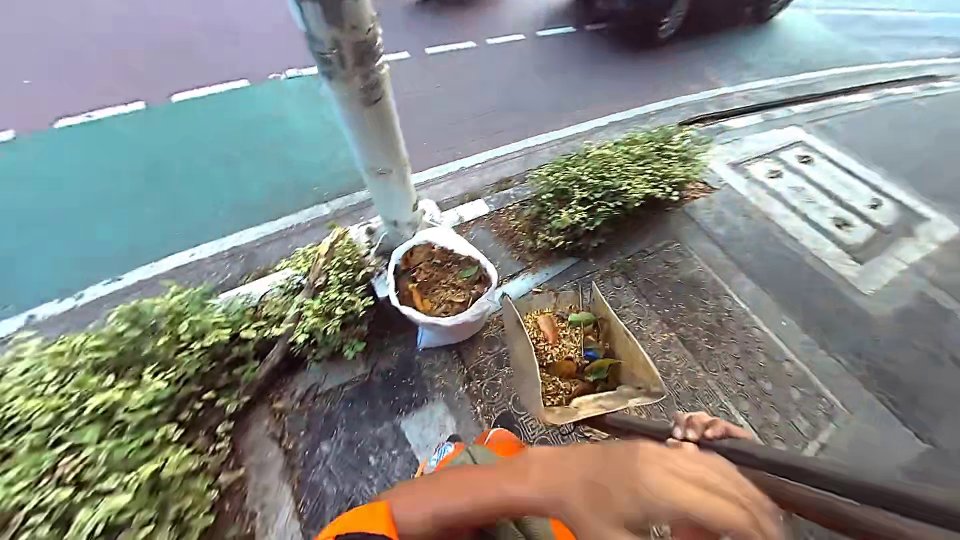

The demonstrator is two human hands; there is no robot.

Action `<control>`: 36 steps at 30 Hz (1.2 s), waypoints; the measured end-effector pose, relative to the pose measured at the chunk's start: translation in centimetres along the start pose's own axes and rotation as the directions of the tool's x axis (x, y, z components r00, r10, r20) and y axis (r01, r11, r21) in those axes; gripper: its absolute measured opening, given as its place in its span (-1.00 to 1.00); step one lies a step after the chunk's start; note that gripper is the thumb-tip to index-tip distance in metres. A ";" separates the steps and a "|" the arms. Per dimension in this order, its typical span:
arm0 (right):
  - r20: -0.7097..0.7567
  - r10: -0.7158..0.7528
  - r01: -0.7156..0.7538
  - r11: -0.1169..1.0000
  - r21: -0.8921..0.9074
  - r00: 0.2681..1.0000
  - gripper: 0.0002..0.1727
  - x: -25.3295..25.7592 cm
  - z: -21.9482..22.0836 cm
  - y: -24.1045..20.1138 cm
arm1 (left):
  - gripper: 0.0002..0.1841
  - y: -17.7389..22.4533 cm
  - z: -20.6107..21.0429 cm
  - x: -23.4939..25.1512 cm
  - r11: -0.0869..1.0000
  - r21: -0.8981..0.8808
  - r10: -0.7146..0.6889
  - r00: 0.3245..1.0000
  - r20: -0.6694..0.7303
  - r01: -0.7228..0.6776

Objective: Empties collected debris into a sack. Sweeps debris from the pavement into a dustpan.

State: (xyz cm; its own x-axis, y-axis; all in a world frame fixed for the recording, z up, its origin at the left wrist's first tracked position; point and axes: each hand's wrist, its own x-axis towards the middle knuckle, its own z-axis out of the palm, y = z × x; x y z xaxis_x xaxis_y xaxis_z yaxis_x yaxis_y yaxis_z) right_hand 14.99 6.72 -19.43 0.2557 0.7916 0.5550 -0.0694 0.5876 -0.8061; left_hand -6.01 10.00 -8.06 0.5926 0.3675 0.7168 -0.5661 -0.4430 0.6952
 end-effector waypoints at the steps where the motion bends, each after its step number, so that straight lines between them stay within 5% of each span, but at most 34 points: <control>1: -0.036 -0.005 0.004 1.000 -0.031 0.999 -0.76 1.5 0.9 -0.1 | -0.49 -1.5 -2.2 -2.3 0.989 0.098 -0.108 0.993 -0.043 0.112; 3: -0.114 0.007 -0.016 0.997 -0.078 0.993 -0.65 4.3 2.3 0.1 | -0.63 -3.9 -5.9 -7.7 0.846 0.311 -0.363 0.894 -0.262 0.434; 4: -0.105 0.020 -0.027 0.998 -0.065 0.994 -0.62 5.6 2.6 0.4 | -0.65 -4.7 -7.2 -10.7 0.718 0.349 -0.463 0.788 -0.404 0.601; 7: 0.026 0.047 -0.048 0.999 0.027 0.999 -0.58 9.6 3.2 1.7 | -0.61 -4.8 -10.5 -19.3 0.309 0.070 -0.603 0.253 -0.756 0.948; 10: 0.157 0.045 -0.061 0.993 0.100 0.987 -0.60 12.7 4.4 2.7 | -0.60 -5.3 -12.4 -26.1 0.158 -0.345 -0.475 -0.235 -0.848 0.925; 12: 0.227 0.030 -0.057 0.992 0.109 0.973 -0.60 14.7 5.1 3.2 | -0.60 -6.7 -13.5 -28.7 0.111 -0.492 -0.415 -0.410 -0.812 0.863; 13: 0.247 0.021 -0.047 0.994 0.103 0.969 -0.60 15.7 5.6 3.5 | -0.60 -7.6 -14.2 -29.3 0.086 -0.515 -0.399 -0.444 -0.802 0.853; 20: 0.424 0.043 -0.047 0.999 -0.001 0.905 -0.61 22.7 13.0 5.2 | -0.38 -13.4 -22.6 -27.8 -0.036 -0.361 -0.472 -0.334 -0.816 0.932; 25: 0.562 0.122 -0.059 0.990 -0.129 0.818 -0.62 26.0 22.3 7.7 | -0.37 -16.4 -29.4 -27.7 -0.224 -0.293 -0.450 -0.365 -0.815 0.930; 29: 0.633 0.209 0.008 0.947 -0.322 0.745 -0.73 27.5 30.6 11.5 | -0.31 -17.0 -32.0 -31.0 -0.134 -0.345 -0.502 -0.363 -0.785 0.929; 33: 0.701 0.322 0.196 0.811 -0.551 0.636 -0.89 27.7 40.0 16.0 | -0.10 -17.2 -32.7 -35.1 0.100 -0.277 -0.533 -0.183 -0.826 0.956; 36: 0.682 0.532 0.211 0.690 -0.693 0.502 -0.89 26.0 45.5 20.2 | -0.16 -17.2 -32.7 -36.7 0.237 -0.226 -0.526 -0.071 -0.848 0.945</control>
State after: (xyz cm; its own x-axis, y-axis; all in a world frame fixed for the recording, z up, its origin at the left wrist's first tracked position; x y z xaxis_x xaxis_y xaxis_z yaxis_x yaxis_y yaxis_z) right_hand -23.60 46.76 -11.97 -0.5664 0.8241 -0.0104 0.6741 0.4560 -0.5811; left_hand -36.72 30.89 -44.52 -0.2297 0.9001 -0.3701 0.2965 0.4270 0.8543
